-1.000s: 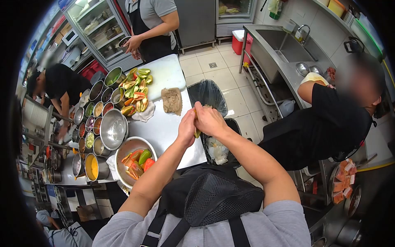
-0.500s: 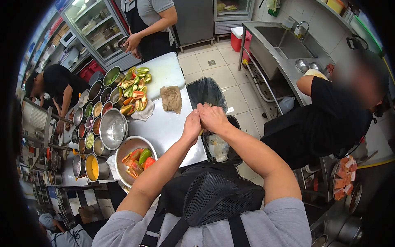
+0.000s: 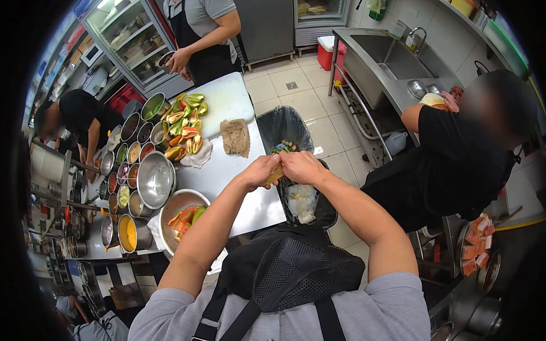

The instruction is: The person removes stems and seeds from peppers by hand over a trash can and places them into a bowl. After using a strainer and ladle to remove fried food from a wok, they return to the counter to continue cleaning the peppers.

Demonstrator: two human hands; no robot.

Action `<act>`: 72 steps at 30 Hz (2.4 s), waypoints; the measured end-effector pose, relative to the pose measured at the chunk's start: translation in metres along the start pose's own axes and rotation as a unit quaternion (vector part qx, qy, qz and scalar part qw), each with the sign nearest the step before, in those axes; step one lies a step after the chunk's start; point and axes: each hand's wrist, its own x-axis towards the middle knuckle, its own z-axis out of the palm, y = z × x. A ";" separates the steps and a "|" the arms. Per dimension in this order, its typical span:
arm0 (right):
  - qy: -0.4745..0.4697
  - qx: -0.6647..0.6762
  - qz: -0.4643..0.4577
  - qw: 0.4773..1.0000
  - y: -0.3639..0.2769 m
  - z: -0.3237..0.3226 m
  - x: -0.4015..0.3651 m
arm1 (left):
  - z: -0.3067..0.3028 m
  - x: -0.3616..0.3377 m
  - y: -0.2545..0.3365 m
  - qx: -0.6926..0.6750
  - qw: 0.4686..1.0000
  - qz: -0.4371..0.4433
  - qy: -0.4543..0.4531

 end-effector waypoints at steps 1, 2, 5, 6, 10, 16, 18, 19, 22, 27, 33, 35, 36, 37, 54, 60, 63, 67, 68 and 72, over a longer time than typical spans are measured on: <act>0.000 0.001 0.001 1.000 0.001 0.000 -0.001 | -0.001 0.001 0.002 -0.018 1.000 -0.003 -0.009; 0.032 0.029 0.014 0.999 0.003 0.003 -0.003 | -0.001 0.001 0.003 -0.036 0.999 -0.005 -0.017; 0.082 0.084 0.056 0.991 0.006 0.012 -0.004 | 0.004 0.005 0.006 -0.055 0.998 0.005 -0.009; 0.101 0.113 0.086 0.985 0.007 0.016 -0.004 | 0.005 0.007 0.005 -0.057 0.998 0.005 -0.007; 0.132 0.143 0.099 0.976 0.018 0.032 -0.008 | 0.011 0.006 -0.001 -0.099 0.995 0.008 0.006; 0.272 0.363 0.102 0.885 0.040 0.064 -0.003 | 0.022 0.010 -0.006 -0.253 0.966 0.039 0.041; 0.168 0.707 0.255 0.638 0.021 0.029 -0.005 | 0.028 0.012 -0.006 -0.319 0.945 0.046 0.056; 0.167 0.708 0.255 0.637 0.015 0.022 -0.003 | 0.032 0.010 -0.003 -0.347 0.933 0.056 0.073; 0.256 0.660 0.246 0.663 0.029 0.022 0.003 | 0.033 0.005 0.001 -0.380 0.919 0.067 0.086; 0.180 0.225 0.213 0.934 0.065 0.027 -0.012 | 0.017 0.008 -0.002 -0.326 0.941 0.037 0.086; 0.075 0.159 0.136 0.975 0.040 -0.008 -0.008 | 0.015 0.011 0.001 -0.193 0.975 0.034 0.108; 0.081 0.155 0.102 0.979 0.016 -0.015 -0.006 | 0.019 0.012 0.000 -0.173 0.980 0.036 0.090; 0.087 0.149 0.067 0.983 0.010 -0.016 -0.005 | 0.020 0.013 0.001 -0.152 0.985 0.041 0.073; 0.089 0.149 0.070 0.982 0.012 -0.013 -0.004 | 0.022 0.014 0.001 -0.150 0.985 0.041 0.070; -0.072 0.106 0.151 0.980 0.079 0.019 -0.015 | 0.010 0.022 0.031 0.433 0.835 0.253 0.226; 0.123 0.736 0.265 0.611 0.045 0.020 -0.006 | 0.057 0.048 -0.007 0.511 0.758 0.325 0.242; 0.010 0.551 0.394 0.735 0.038 0.025 -0.017 | 0.056 0.049 -0.030 0.471 0.798 0.278 0.254; 0.082 0.536 0.468 0.698 0.052 0.058 -0.029 | 0.052 0.041 -0.019 0.388 0.820 0.258 0.333; 0.115 0.585 0.441 0.671 0.050 0.062 -0.027 | 0.055 0.046 -0.025 0.407 0.808 0.298 0.304; -0.022 0.718 0.305 0.626 0.050 0.071 -0.029 | 0.062 0.061 -0.081 0.322 0.895 0.233 0.201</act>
